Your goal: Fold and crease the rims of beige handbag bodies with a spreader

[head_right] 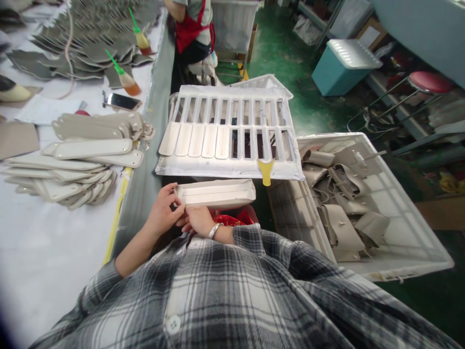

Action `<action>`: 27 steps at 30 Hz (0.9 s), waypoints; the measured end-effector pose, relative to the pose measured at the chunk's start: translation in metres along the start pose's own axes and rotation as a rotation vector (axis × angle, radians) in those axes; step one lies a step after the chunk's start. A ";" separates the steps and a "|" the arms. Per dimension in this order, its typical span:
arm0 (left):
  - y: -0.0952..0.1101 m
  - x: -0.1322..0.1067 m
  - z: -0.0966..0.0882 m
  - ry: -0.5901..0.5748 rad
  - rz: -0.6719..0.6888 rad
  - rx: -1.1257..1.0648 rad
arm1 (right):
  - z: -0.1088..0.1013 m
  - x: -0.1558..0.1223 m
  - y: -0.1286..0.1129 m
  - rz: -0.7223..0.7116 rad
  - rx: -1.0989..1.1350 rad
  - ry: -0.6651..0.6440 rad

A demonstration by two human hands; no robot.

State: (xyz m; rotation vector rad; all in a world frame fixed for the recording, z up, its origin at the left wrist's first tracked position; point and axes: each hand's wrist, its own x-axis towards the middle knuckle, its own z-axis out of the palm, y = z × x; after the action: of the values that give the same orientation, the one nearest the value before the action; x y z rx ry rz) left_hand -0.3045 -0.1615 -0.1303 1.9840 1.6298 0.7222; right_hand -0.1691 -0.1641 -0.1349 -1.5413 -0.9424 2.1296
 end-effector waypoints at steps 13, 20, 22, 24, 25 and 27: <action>0.005 0.008 0.012 -0.081 0.095 0.249 | -0.180 -0.072 0.000 -0.245 0.161 0.117; 0.085 0.051 0.074 -0.295 0.270 0.468 | -0.288 -0.010 0.011 -0.038 -0.225 0.751; 0.105 0.062 0.099 -0.333 0.335 0.470 | -0.289 0.014 0.008 0.019 -0.288 0.744; 0.119 0.069 0.117 -0.348 0.374 0.489 | -0.289 0.030 0.004 0.068 -0.322 0.739; 0.123 0.072 0.123 -0.358 0.381 0.499 | -0.290 0.035 0.003 0.085 -0.331 0.745; 0.128 0.077 0.129 -0.374 0.376 0.516 | -0.296 0.037 0.002 0.102 -0.343 0.781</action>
State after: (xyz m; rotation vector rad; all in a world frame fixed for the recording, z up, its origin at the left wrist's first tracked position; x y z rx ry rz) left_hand -0.1133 -0.1128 -0.1353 2.6368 1.3164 0.0199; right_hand 0.0942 -0.0499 -0.2181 -2.3583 -0.9572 1.2324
